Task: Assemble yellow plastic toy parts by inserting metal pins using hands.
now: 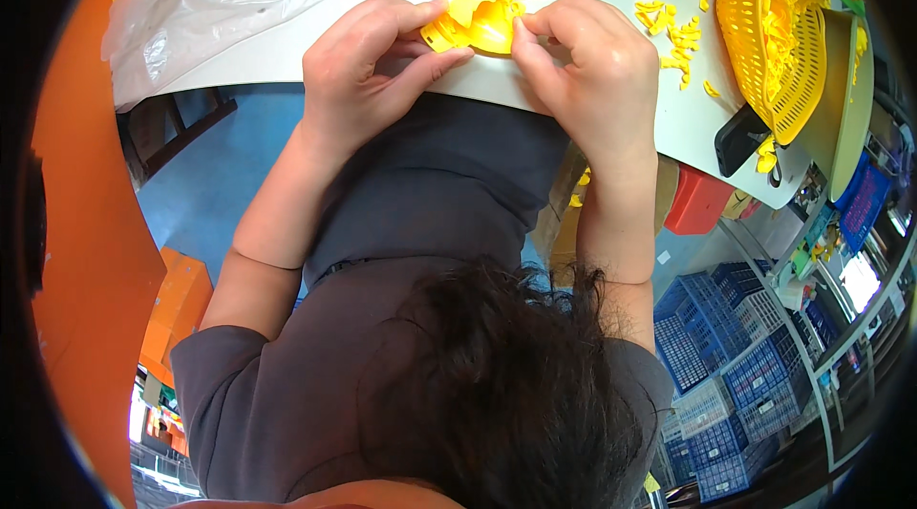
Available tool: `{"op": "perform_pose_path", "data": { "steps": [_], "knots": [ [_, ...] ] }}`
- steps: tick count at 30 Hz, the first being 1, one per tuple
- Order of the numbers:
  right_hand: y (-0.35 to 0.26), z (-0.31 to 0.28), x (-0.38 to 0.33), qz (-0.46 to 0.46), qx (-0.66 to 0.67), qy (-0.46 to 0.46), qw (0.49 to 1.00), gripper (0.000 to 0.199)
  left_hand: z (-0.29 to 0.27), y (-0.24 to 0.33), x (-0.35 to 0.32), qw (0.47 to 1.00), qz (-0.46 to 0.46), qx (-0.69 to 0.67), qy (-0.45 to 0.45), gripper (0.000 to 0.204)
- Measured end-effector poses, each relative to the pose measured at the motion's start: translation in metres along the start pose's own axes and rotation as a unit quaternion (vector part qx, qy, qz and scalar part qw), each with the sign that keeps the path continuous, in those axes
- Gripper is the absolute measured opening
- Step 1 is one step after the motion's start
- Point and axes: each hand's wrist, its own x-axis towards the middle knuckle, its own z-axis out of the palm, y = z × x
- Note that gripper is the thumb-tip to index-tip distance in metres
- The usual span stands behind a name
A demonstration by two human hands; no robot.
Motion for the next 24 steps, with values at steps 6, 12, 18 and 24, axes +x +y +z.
{"op": "perform_pose_path", "data": {
  "steps": [6,12,18,24],
  "knots": [
    [0.000,-0.001,0.000,-0.006,-0.004,0.003,1.000,0.010,0.000,-0.001,0.001,1.000,0.009,0.008,0.000,0.036],
    [0.002,0.005,0.000,-0.017,-0.004,0.023,1.000,0.010,-0.004,0.003,0.001,0.999,-0.015,0.016,-0.034,0.037],
    [0.002,0.004,0.002,-0.011,-0.001,-0.007,1.000,0.009,-0.004,0.004,0.002,0.999,-0.013,0.016,-0.033,0.036],
    [0.015,-0.006,-0.002,0.005,0.112,-0.069,0.991,0.010,-0.001,-0.002,0.000,1.000,0.009,0.006,-0.001,0.035]
  ]
}}
